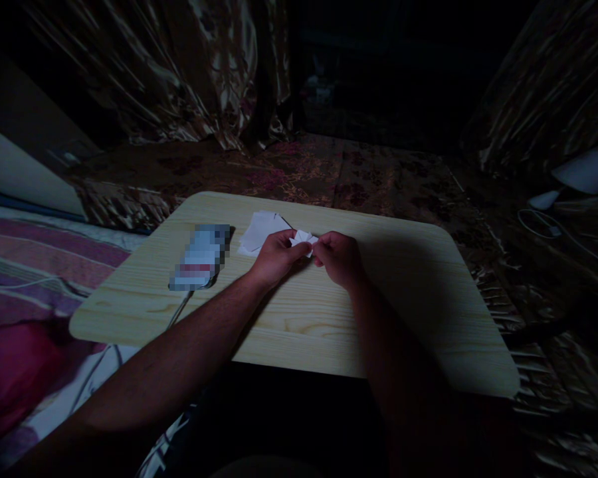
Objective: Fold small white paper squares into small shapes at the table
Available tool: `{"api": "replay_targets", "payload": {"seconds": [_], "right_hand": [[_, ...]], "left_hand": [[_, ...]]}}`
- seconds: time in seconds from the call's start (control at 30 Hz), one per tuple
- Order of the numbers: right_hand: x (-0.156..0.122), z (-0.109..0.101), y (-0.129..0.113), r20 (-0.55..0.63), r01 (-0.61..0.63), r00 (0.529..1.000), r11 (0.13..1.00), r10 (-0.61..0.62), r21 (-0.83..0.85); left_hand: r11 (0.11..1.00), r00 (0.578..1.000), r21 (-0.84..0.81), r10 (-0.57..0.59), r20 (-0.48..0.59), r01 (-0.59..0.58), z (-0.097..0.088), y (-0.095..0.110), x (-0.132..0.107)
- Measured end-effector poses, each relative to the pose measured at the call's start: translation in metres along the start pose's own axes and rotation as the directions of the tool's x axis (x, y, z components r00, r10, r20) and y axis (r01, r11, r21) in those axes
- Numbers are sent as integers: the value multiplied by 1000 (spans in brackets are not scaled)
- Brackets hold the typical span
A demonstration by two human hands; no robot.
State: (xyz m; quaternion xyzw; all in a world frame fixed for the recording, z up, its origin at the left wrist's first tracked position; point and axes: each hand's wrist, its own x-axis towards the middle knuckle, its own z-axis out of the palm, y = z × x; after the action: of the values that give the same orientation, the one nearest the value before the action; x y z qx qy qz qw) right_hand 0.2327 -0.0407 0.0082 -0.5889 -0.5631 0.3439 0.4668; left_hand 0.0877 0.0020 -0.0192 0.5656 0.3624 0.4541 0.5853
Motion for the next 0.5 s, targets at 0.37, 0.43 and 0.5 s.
{"api": "replay_targets", "payload": {"seconds": [0.37, 0.43, 0.5], "right_hand": [[-1, 0, -4, 18, -24, 1000, 999, 23, 22], [0, 1, -1, 3, -19, 1000, 999, 19, 31], [1, 1, 2, -15, -10, 1000, 999, 10, 32]], "left_hand": [[999, 999, -48, -5, 38, 7, 0, 0, 0], [998, 999, -58, -1, 43, 4, 0, -1, 0], [998, 999, -58, 2, 50, 1, -1, -2, 1]]}}
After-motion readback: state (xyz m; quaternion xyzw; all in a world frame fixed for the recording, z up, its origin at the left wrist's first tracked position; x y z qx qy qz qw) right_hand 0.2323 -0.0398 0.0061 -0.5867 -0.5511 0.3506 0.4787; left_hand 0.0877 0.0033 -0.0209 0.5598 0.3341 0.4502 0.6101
